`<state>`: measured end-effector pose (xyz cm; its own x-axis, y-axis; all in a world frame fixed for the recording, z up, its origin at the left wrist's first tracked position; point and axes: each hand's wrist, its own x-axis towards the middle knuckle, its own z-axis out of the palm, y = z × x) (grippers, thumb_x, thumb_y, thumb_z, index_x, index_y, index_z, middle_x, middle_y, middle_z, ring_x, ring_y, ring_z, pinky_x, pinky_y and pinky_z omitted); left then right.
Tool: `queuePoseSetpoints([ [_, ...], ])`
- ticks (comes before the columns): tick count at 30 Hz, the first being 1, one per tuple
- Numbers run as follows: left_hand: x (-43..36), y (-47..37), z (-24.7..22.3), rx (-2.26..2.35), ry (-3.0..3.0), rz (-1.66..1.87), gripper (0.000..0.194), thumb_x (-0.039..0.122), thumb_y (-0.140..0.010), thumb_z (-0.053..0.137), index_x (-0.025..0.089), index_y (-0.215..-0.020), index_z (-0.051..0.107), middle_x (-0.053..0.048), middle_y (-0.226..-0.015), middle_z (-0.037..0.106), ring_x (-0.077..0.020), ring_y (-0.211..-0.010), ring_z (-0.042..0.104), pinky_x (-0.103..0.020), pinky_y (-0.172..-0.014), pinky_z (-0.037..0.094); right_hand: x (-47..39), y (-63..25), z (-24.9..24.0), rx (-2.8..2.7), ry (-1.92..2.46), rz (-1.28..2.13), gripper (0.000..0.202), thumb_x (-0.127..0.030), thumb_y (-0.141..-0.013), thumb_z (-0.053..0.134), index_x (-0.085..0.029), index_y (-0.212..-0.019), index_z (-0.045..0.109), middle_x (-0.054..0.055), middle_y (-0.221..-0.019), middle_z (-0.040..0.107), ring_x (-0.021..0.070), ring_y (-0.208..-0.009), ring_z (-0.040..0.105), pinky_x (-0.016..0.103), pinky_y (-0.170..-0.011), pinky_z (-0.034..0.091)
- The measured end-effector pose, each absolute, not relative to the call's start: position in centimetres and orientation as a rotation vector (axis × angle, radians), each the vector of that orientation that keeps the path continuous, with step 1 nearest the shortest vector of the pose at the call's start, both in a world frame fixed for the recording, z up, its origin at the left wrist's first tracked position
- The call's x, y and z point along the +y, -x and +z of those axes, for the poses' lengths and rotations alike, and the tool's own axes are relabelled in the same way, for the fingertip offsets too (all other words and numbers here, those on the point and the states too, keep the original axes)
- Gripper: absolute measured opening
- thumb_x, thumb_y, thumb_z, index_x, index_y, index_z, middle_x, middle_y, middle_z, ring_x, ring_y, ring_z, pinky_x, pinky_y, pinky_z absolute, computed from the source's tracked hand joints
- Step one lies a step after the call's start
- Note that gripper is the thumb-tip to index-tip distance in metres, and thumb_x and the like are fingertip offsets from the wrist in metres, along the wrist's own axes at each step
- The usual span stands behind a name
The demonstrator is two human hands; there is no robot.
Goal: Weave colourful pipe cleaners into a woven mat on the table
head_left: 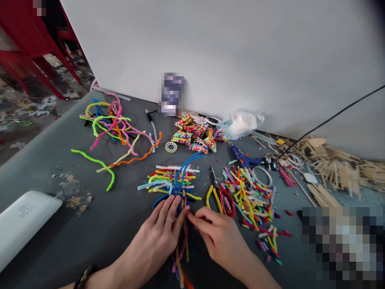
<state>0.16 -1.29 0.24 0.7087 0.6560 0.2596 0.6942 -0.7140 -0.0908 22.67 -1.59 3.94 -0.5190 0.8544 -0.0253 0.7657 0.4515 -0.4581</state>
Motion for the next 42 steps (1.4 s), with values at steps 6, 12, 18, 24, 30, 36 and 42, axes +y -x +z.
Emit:
queuePoseSetpoints([
  [6,-2.3,-0.5,0.2,-1.167,2.606,-0.310,0.064,0.026,-0.089,0.055,0.006,-0.150,0.048,-0.023,-0.147,0.055,-0.0361,-0.137,0.053,-0.045,-0.109,0.048,-0.5,-22.6,5.6,-2.321,1.463,0.924,0.038,-0.014,-0.102,0.047,-0.030,-0.130,0.068,0.002,-0.107,0.068,0.0133,-0.090,0.067,0.023,-0.082,0.053],
  [12,-2.0,-0.4,0.0,-1.132,2.664,-0.310,0.068,0.028,-0.088,0.058,0.009,-0.152,0.045,-0.024,-0.149,0.053,-0.0362,-0.139,0.051,-0.046,-0.111,0.046,2.5,-21.1,5.4,-2.022,1.573,0.706,0.023,-0.025,-0.101,0.054,-0.025,-0.113,0.074,0.004,-0.102,0.071,0.0163,-0.085,0.069,0.027,-0.078,0.054],
  [18,-1.6,-0.2,0.2,-1.154,2.685,-0.313,0.058,0.025,-0.090,0.057,0.013,-0.147,0.053,-0.021,-0.146,0.057,-0.0330,-0.137,0.055,-0.044,-0.110,0.047,5.5,-18.2,4.5,-1.988,1.677,0.618,0.017,-0.024,-0.087,0.073,-0.023,-0.104,0.075,0.002,-0.097,0.072,0.0158,-0.078,0.067,0.026,-0.070,0.051],
  [24,-1.1,0.0,0.5,-1.151,2.711,-0.407,0.054,0.022,-0.090,0.058,0.014,-0.143,0.056,-0.019,-0.142,0.061,-0.0300,-0.134,0.058,-0.041,-0.107,0.049,5.6,-18.2,4.9,-2.055,1.661,0.571,0.009,-0.027,-0.091,0.068,-0.023,-0.085,0.072,0.001,-0.087,0.072,0.0167,-0.080,0.068,0.026,-0.074,0.050],
  [30,-1.1,-0.2,0.5,-1.172,2.731,-0.448,0.040,0.023,-0.087,0.062,0.012,-0.124,0.069,-0.020,-0.140,0.062,-0.0319,-0.132,0.059,-0.042,-0.106,0.051,3.3,-19.0,4.1,-2.285,1.402,0.469,0.020,-0.022,-0.100,0.054,-0.026,-0.101,0.074,0.000,-0.097,0.071,0.0123,-0.081,0.068,0.023,-0.073,0.048],
  [36,-1.5,-0.7,-0.2,-1.241,2.701,-0.447,0.038,0.024,-0.088,0.062,0.010,-0.124,0.069,-0.023,-0.145,0.056,-0.0325,-0.135,0.056,-0.042,-0.109,0.049,2.7,-19.6,3.9,-2.604,1.204,0.065,0.025,-0.016,-0.100,0.049,-0.022,-0.108,0.072,0.003,-0.093,0.072,0.0149,-0.080,0.065,0.029,-0.068,0.042],
  [42,-0.9,0.1,0.2,-1.117,2.782,-0.388,0.032,0.027,-0.090,0.066,0.010,-0.116,0.071,-0.025,-0.141,0.059,-0.0361,-0.134,0.056,-0.045,-0.109,0.049,2.5,-19.3,3.6,-2.662,1.167,-0.022,0.026,-0.012,-0.098,0.047,-0.019,-0.103,0.072,0.003,-0.086,0.069,0.0162,-0.069,0.058,0.033,-0.061,0.037],
])
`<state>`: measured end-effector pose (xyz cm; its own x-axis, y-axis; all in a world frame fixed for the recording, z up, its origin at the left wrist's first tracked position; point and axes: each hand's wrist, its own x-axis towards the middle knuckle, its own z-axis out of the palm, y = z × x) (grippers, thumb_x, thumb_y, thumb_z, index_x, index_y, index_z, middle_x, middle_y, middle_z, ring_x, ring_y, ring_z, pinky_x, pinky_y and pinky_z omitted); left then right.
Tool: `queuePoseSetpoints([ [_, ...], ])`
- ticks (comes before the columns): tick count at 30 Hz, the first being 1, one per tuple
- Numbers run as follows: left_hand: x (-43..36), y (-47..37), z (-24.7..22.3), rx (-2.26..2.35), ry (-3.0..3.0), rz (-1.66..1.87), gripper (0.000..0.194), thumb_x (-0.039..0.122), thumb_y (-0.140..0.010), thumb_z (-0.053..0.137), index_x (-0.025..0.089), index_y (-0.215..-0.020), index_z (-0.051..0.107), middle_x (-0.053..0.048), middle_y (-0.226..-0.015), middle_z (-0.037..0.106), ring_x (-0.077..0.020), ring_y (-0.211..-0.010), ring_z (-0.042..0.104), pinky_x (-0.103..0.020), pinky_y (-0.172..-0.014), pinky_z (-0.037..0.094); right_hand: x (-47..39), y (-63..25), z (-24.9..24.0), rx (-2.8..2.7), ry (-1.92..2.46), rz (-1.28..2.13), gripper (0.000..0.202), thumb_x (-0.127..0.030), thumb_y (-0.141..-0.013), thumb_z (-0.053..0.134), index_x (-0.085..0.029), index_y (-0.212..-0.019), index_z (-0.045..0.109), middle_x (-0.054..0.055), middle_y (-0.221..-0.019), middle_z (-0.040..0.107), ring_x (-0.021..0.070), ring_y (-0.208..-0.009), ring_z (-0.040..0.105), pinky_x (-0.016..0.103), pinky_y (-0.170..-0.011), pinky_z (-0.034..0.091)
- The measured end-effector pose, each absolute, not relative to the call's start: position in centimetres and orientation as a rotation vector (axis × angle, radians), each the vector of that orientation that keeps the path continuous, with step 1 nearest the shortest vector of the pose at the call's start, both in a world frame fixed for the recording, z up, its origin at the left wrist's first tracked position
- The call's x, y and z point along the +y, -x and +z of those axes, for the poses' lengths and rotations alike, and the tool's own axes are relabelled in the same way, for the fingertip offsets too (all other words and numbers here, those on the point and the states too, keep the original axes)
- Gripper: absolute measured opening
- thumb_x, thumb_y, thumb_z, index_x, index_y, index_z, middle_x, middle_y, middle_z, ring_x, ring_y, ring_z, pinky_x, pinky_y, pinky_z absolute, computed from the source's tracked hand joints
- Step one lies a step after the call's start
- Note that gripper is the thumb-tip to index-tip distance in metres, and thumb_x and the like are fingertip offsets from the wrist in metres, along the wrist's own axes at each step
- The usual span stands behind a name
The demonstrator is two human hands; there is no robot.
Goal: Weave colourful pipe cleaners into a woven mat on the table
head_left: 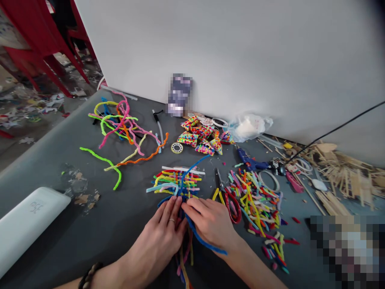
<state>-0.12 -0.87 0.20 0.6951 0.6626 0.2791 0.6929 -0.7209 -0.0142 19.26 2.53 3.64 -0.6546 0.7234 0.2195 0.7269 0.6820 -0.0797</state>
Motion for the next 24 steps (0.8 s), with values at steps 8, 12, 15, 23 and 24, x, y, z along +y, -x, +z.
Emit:
queuePoseSetpoints([
  [8,3.7,4.1,3.5,-0.727,3.262,-0.297,0.033,0.016,-0.092,0.064,0.026,-0.123,0.068,-0.011,-0.148,0.057,-0.0230,-0.142,0.049,-0.036,-0.113,0.045,3.0,-19.5,5.0,-2.685,1.288,0.317,0.021,-0.013,-0.095,0.057,-0.024,-0.104,0.072,0.000,-0.087,0.070,0.0155,-0.075,0.062,0.030,-0.065,0.039],
  [12,5.2,5.0,5.2,-0.774,3.418,-0.237,0.056,-0.005,-0.084,0.052,0.032,-0.123,0.067,0.000,-0.146,0.061,-0.0137,-0.145,0.044,-0.030,-0.119,0.037,3.7,-19.3,5.3,-2.581,1.323,0.437,0.018,-0.025,-0.098,0.059,-0.024,-0.088,0.073,0.000,-0.081,0.070,0.0153,-0.076,0.063,0.028,-0.068,0.042],
  [15,4.9,5.3,5.8,-0.790,3.426,-0.176,0.071,-0.011,-0.076,0.046,0.027,-0.135,0.059,-0.001,-0.150,0.056,-0.0124,-0.147,0.041,-0.027,-0.119,0.036,4.0,-19.0,4.9,-2.473,1.393,0.490,0.022,-0.029,-0.098,0.063,-0.024,-0.079,0.072,-0.001,-0.080,0.070,0.0150,-0.081,0.066,0.027,-0.074,0.045],
  [23,3.6,4.8,4.2,-0.996,3.299,-0.447,0.036,0.003,-0.095,0.049,0.019,-0.124,0.064,-0.005,-0.132,0.070,-0.0156,-0.131,0.060,-0.027,-0.109,0.049,3.5,-18.6,3.8,-2.220,1.690,0.505,0.033,-0.031,-0.083,0.082,-0.029,-0.113,0.068,0.000,-0.112,0.070,0.0200,-0.095,0.070,0.029,-0.075,0.052],
  [24,3.6,4.6,3.7,-1.076,3.284,-0.569,0.029,0.007,-0.099,0.050,0.019,-0.120,0.066,-0.004,-0.128,0.072,-0.0149,-0.125,0.064,-0.026,-0.106,0.052,3.6,-18.7,3.7,-2.222,1.703,0.498,0.045,-0.031,-0.082,0.082,-0.030,-0.124,0.064,0.001,-0.118,0.068,0.0213,-0.100,0.070,0.031,-0.078,0.053],
])
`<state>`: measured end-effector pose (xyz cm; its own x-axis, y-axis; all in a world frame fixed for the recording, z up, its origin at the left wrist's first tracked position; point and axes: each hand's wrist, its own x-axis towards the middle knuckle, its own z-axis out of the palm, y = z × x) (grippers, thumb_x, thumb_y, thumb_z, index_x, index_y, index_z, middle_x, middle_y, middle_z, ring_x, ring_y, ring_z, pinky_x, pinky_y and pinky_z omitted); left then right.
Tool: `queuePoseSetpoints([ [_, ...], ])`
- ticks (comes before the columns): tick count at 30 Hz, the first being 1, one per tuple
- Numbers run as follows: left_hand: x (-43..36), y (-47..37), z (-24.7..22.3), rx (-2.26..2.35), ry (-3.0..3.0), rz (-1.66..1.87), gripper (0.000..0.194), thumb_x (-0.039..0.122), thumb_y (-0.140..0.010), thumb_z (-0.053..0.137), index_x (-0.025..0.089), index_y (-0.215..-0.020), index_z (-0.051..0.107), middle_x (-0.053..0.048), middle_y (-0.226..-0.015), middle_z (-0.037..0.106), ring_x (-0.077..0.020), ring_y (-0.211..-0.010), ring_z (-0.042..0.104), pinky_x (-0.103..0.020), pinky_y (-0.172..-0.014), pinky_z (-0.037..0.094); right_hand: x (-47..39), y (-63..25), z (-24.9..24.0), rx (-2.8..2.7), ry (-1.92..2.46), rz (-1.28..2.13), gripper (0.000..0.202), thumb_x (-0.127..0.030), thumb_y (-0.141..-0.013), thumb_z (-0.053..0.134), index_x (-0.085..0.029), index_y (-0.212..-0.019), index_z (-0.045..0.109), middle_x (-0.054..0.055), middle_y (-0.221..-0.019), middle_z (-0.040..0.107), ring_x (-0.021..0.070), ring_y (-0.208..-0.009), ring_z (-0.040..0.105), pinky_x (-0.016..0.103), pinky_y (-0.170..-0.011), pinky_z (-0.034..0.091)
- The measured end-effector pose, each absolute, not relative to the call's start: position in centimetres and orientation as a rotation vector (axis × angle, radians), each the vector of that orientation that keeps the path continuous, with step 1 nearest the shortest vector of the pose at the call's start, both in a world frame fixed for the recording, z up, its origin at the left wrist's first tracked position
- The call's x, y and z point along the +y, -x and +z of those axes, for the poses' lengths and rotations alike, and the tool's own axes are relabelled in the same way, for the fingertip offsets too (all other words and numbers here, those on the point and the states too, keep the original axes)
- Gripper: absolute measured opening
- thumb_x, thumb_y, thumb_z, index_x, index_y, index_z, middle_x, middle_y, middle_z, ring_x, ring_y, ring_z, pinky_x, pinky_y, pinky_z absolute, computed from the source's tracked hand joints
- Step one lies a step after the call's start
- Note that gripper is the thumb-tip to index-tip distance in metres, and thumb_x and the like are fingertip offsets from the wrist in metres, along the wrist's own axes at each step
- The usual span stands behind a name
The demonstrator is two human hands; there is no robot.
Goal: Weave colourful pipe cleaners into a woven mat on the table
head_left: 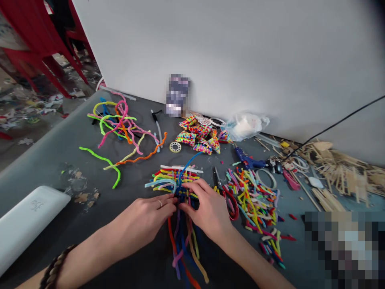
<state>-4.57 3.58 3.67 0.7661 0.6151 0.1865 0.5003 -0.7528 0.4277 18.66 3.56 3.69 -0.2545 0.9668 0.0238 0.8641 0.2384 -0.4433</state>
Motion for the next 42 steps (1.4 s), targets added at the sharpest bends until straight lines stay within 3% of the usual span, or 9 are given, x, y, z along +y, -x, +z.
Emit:
queuePoseSetpoints([
  [2,3.6,4.1,2.6,0.966,-2.505,0.694,0.019,0.017,-0.103,0.053,0.021,-0.114,0.068,-0.002,-0.116,0.075,-0.0139,-0.112,0.070,-0.026,-0.101,0.055,3.7,-18.7,3.6,-2.253,1.709,0.499,0.064,-0.029,-0.083,0.081,-0.031,-0.141,0.055,0.003,-0.126,0.064,0.0232,-0.107,0.068,0.034,-0.082,0.054],
  [5,3.6,3.7,1.4,0.959,-2.575,0.926,0.021,0.014,-0.103,0.050,0.018,-0.108,0.070,-0.003,-0.107,0.076,-0.0157,-0.105,0.072,-0.028,-0.095,0.057,4.0,-18.7,3.5,-2.305,1.700,0.524,0.070,-0.026,-0.083,0.080,-0.029,-0.146,0.051,0.004,-0.126,0.063,0.0242,-0.111,0.066,0.036,-0.087,0.055],
  [9,3.5,3.8,0.8,1.035,-2.688,0.930,0.021,0.013,-0.102,0.051,0.015,-0.109,0.071,-0.007,-0.107,0.074,-0.0222,-0.107,0.068,-0.037,-0.095,0.057,4.2,-18.4,3.6,-2.310,1.675,0.588,0.064,-0.020,-0.082,0.079,-0.026,-0.141,0.056,0.004,-0.125,0.063,0.0238,-0.114,0.064,0.036,-0.091,0.055],
  [13,3.6,3.8,0.6,1.164,-2.651,0.909,0.017,0.019,-0.102,0.055,0.018,-0.099,0.072,-0.005,-0.099,0.071,-0.0209,-0.097,0.068,-0.038,-0.090,0.057,4.0,-18.1,3.5,-2.254,1.620,0.610,0.056,-0.011,-0.080,0.078,-0.026,-0.131,0.060,0.003,-0.125,0.063,0.0231,-0.116,0.063,0.036,-0.095,0.053],
  [18,4.0,3.6,0.6,1.161,-2.617,0.958,0.013,0.019,-0.101,0.058,0.019,-0.098,0.070,-0.003,-0.098,0.072,-0.0203,-0.094,0.067,-0.038,-0.092,0.054,3.6,-18.0,3.3,-2.225,1.545,0.538,0.036,-0.010,-0.080,0.079,-0.027,-0.111,0.070,-0.001,-0.106,0.069,0.0205,-0.100,0.064,0.032,-0.085,0.051],
  [23,4.3,3.5,0.8,1.208,-2.504,0.985,0.010,0.016,-0.096,0.063,0.020,-0.104,0.067,-0.003,-0.102,0.073,-0.0212,-0.094,0.067,-0.039,-0.094,0.053,3.2,-18.1,3.1,-2.298,1.384,0.375,0.029,-0.010,-0.088,0.073,-0.032,-0.106,0.075,-0.003,-0.092,0.072,0.0182,-0.088,0.060,0.031,-0.076,0.045],
  [30,4.5,3.4,0.2,1.296,-2.403,0.959,0.038,0.017,-0.090,0.072,0.020,-0.127,0.064,-0.007,-0.116,0.072,-0.0275,-0.108,0.062,-0.042,-0.097,0.054,3.0,-18.2,3.0,-2.506,1.260,0.079,0.014,-0.016,-0.092,0.071,-0.027,-0.099,0.074,-0.003,-0.087,0.071,0.0192,-0.083,0.055,0.034,-0.068,0.038],
  [35,5.1,3.2,0.2,1.222,-2.383,0.999,0.042,0.002,-0.092,0.058,0.025,-0.126,0.067,-0.005,-0.112,0.072,-0.0227,-0.105,0.062,-0.038,-0.094,0.055,3.0,-18.0,3.0,-2.533,1.235,-0.002,0.014,-0.013,-0.092,0.067,-0.025,-0.095,0.072,-0.002,-0.086,0.070,0.0198,-0.083,0.051,0.035,-0.066,0.035],
  [42,5.5,2.7,0.5,1.286,-2.217,0.904,0.040,0.001,-0.083,0.062,0.023,-0.115,0.072,-0.007,-0.109,0.069,-0.0246,-0.104,0.060,-0.040,-0.092,0.054,3.2,-18.1,3.1,-2.528,1.256,0.076,0.016,-0.012,-0.091,0.071,-0.028,-0.095,0.073,-0.004,-0.087,0.070,0.0183,-0.084,0.052,0.034,-0.067,0.034],
])
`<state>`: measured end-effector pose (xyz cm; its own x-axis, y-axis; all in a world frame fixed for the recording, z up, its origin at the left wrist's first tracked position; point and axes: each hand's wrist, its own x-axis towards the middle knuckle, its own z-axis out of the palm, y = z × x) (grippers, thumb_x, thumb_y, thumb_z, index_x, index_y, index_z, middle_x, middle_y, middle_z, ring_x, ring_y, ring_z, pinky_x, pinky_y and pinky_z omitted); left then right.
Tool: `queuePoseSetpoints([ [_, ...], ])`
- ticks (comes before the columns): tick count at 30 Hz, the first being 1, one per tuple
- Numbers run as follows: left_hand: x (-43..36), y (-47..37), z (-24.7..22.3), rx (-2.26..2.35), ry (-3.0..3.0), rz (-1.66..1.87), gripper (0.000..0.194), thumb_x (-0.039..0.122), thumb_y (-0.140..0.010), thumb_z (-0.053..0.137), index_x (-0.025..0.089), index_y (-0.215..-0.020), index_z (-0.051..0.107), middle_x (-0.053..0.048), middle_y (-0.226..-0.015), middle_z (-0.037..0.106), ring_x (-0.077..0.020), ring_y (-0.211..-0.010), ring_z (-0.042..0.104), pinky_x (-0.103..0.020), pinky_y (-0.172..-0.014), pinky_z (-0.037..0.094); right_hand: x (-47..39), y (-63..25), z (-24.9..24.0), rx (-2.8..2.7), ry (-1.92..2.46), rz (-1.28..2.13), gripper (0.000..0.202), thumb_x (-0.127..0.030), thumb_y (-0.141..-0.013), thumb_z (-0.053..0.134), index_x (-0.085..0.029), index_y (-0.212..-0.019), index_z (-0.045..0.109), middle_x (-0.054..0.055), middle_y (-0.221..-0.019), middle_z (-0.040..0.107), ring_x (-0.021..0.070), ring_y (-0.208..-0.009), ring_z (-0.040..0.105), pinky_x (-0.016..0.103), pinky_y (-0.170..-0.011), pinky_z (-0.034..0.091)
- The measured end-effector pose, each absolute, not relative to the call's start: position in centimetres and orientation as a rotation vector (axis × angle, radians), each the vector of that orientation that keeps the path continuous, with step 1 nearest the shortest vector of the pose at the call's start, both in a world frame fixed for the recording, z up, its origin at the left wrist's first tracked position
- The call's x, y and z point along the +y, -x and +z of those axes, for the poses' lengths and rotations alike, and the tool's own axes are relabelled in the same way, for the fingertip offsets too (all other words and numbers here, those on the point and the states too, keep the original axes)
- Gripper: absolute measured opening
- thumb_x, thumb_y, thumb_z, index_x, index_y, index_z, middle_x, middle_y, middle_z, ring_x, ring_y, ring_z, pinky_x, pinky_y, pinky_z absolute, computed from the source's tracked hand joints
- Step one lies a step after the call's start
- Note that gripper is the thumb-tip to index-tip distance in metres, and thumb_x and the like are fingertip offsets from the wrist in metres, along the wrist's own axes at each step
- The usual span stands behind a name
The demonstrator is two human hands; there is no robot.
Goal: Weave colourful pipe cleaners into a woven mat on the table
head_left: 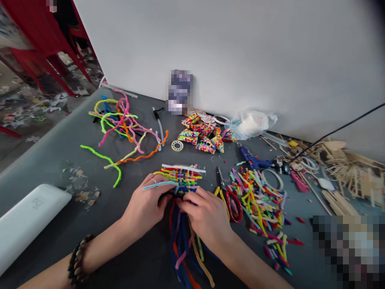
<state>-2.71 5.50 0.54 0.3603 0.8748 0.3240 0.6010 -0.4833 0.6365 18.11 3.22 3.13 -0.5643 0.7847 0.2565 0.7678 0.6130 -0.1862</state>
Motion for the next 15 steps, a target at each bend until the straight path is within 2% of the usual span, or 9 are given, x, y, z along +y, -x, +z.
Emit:
queuePoseSetpoints([
  [8,5.55,2.98,0.86,1.218,-2.323,0.985,0.027,0.007,-0.092,0.060,0.028,-0.094,0.076,-0.001,-0.096,0.070,-0.0176,-0.089,0.062,-0.027,-0.075,0.051,3.21,-18.24,3.23,-2.556,1.309,0.150,0.019,-0.012,-0.088,0.074,-0.029,-0.097,0.074,-0.005,-0.088,0.071,0.0166,-0.086,0.054,0.033,-0.070,0.036],
  [15,4.99,3.46,1.38,1.042,-2.643,0.954,0.031,0.005,-0.097,0.048,0.021,-0.097,0.074,-0.002,-0.099,0.073,-0.0185,-0.088,0.063,-0.032,-0.079,0.053,3.14,-18.30,3.21,-2.547,1.304,0.119,0.017,-0.014,-0.090,0.072,-0.029,-0.098,0.074,-0.005,-0.088,0.071,0.0170,-0.086,0.054,0.033,-0.069,0.035],
])
